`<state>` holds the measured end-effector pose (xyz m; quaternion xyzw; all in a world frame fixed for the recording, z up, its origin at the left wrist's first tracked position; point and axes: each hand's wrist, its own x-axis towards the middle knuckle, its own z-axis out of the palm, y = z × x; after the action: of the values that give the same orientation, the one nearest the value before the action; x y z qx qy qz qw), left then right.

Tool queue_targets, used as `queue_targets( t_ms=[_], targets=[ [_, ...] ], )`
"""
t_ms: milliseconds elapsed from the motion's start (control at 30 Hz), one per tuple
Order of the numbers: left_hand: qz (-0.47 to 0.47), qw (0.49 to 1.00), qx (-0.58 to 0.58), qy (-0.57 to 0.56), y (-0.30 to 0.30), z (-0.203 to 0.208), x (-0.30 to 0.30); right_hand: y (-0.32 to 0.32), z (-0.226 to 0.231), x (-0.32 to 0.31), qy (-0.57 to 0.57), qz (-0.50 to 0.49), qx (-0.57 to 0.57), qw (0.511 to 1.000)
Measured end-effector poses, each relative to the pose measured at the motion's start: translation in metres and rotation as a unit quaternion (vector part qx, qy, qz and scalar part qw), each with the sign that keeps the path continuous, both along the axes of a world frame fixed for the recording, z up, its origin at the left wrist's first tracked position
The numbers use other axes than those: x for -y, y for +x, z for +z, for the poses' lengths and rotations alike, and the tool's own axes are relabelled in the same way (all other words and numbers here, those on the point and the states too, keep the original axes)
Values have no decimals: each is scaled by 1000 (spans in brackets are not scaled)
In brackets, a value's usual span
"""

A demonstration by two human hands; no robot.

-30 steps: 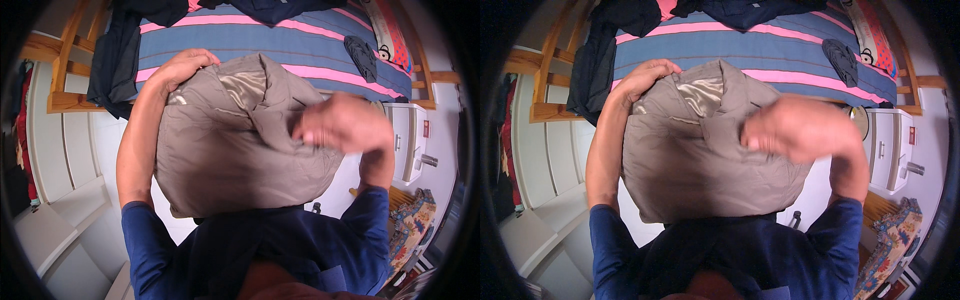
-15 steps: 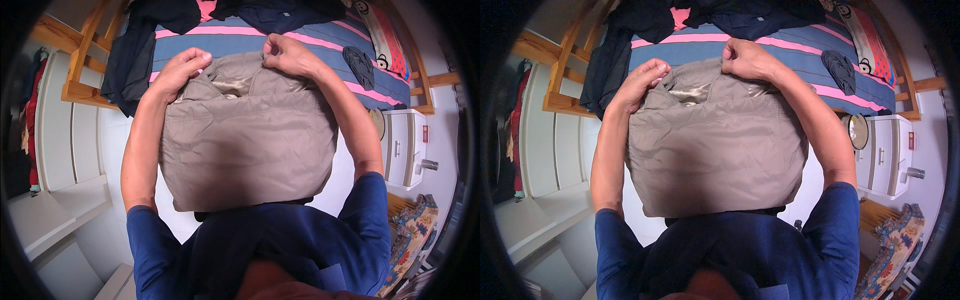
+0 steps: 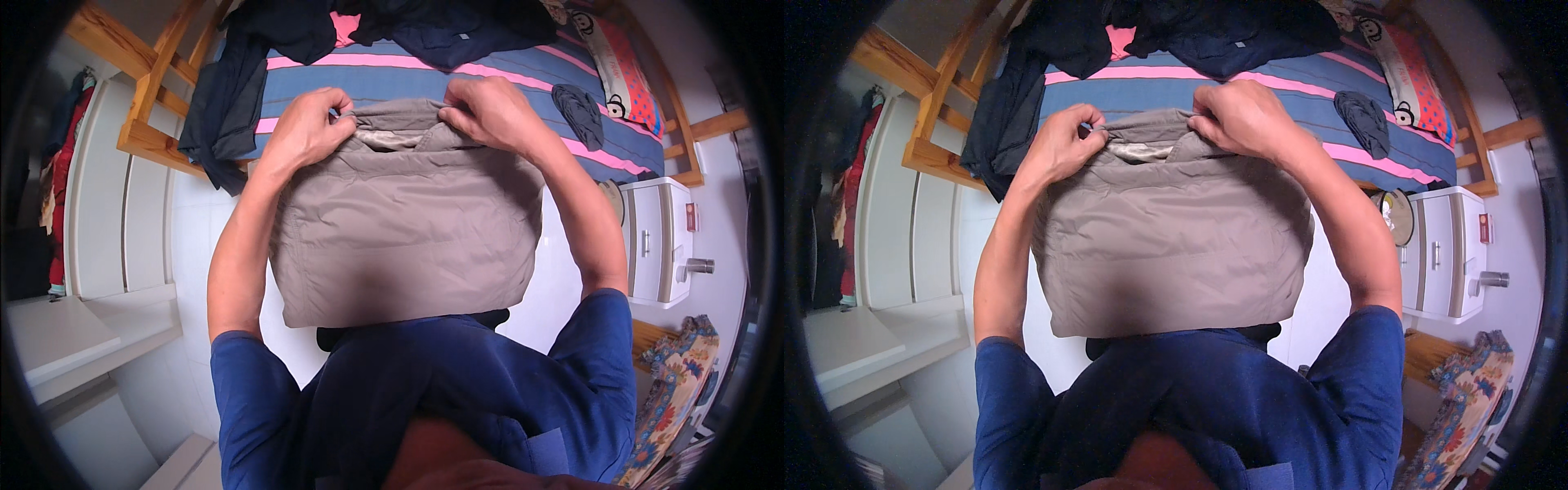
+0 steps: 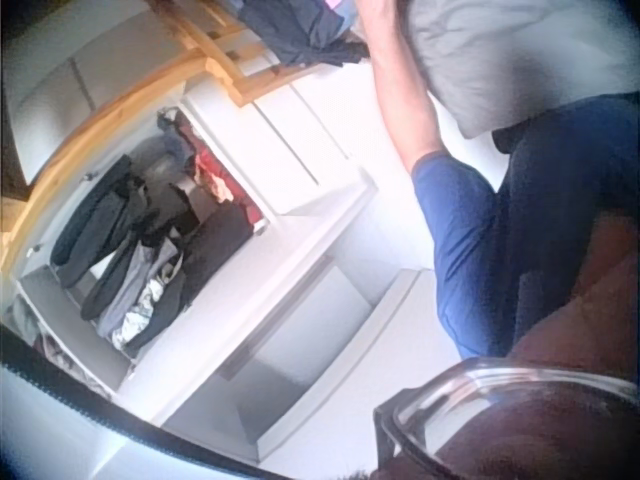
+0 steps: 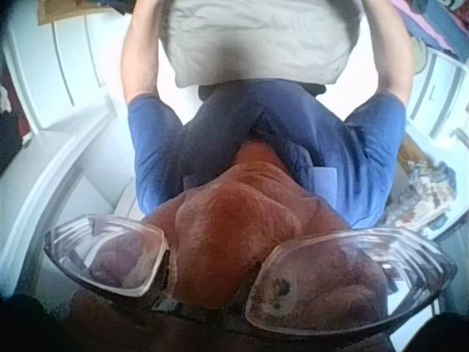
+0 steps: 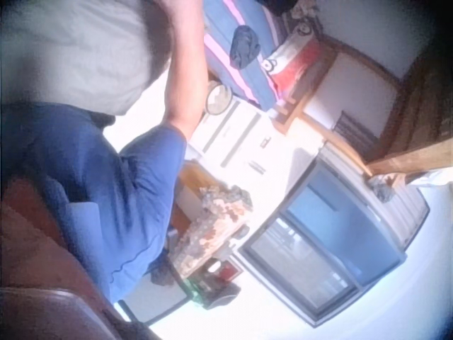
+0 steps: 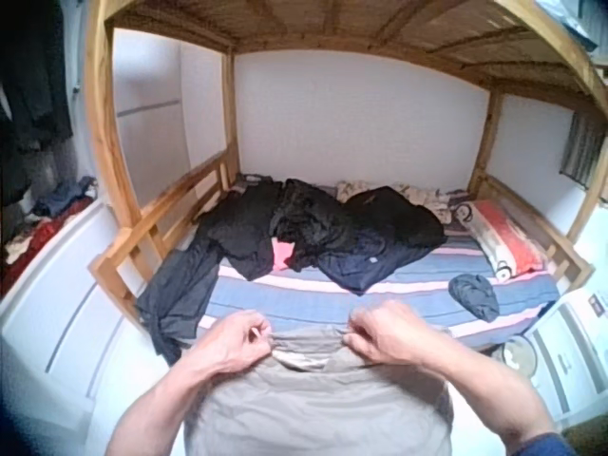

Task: The person folds a jacket and a pair of trousers on a bed, buttoning and zipping the items before folding them and placing the folded items into an open drawer.

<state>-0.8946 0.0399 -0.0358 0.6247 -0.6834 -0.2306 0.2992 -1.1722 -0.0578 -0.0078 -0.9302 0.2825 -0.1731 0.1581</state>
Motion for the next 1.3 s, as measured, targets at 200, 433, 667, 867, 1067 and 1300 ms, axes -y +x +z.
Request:
queue_targets(
  t_ms=[200,433,667,867,1067,1300],
  targets=[
    [16,970,95,-225,19,-23,-10,27,-5,0,-217,83,-15,972],
    [59,954,44,-289,-9,-21,-22,41,0,4,-76,54,-63,994],
    [135,934,118,-310,-17,-26,-40,49,-13,4,-93,90,-85,988],
    [40,953,83,-288,-26,-11,-2,40,-20,9,-174,85,-93,977],
    [-38,976,159,-144,-1,-21,18,59,-22,13,-131,59,-111,983],
    [-24,965,217,-147,-22,-19,28,46,-23,23,-94,21,-99,990]
  ],
)
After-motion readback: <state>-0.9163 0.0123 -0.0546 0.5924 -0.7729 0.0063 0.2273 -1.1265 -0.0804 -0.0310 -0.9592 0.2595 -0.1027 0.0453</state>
